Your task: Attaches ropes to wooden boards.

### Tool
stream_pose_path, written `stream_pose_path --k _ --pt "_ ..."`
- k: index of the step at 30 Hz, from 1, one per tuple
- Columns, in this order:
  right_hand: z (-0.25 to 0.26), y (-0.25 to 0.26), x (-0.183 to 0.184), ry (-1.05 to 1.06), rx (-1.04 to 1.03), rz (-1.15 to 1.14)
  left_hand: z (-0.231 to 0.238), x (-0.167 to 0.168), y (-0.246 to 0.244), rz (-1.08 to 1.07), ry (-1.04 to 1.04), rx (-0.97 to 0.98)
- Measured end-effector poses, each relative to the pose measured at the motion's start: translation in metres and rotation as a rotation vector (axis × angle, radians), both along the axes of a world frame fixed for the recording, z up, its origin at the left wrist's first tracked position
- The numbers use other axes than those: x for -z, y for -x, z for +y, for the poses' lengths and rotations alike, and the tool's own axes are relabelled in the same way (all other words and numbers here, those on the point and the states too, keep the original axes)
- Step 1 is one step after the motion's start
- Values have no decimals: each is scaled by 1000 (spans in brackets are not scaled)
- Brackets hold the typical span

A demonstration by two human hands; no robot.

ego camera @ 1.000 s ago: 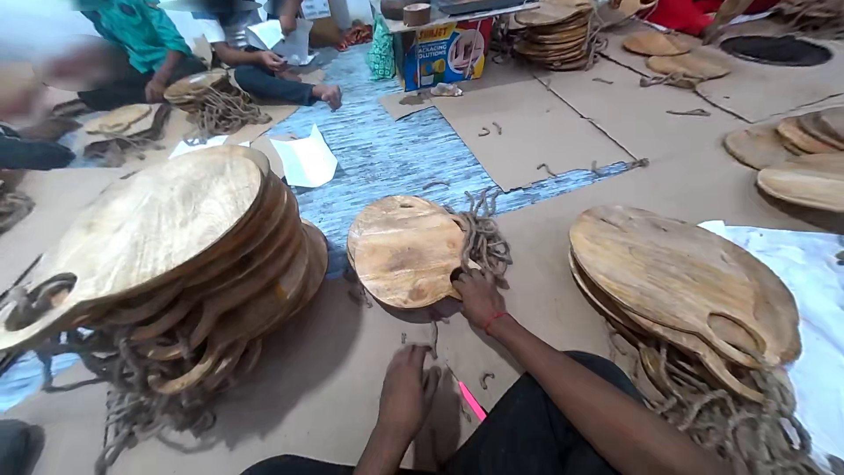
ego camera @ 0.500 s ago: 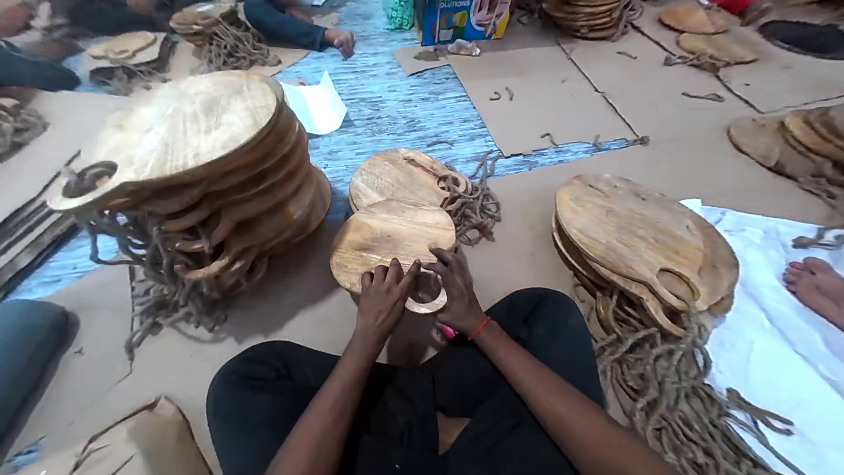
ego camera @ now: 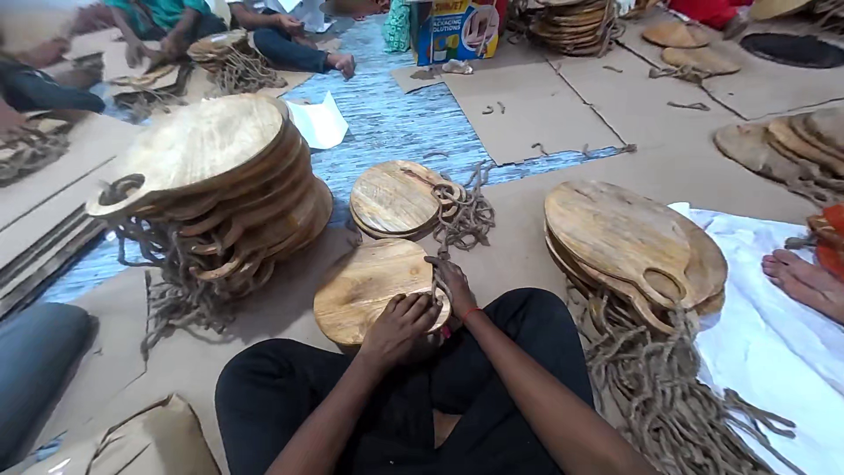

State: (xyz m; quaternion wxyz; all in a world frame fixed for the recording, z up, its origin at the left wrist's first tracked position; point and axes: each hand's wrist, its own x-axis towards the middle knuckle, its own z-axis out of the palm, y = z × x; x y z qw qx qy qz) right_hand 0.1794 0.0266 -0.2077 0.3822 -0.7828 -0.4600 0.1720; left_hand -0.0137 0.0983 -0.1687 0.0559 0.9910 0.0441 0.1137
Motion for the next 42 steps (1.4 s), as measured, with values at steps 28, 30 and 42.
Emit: stream_pose_path --k 28,30,42 --pt "-11 -30 -26 26 308 -145 34 -9 -4 768 582 -1096" --pt "-8 -19 -26 125 168 -65 39 -9 -3 570 552 -964" --pt "-4 -4 -21 -109 -37 -252 47 -19 -6 -93 719 -554"
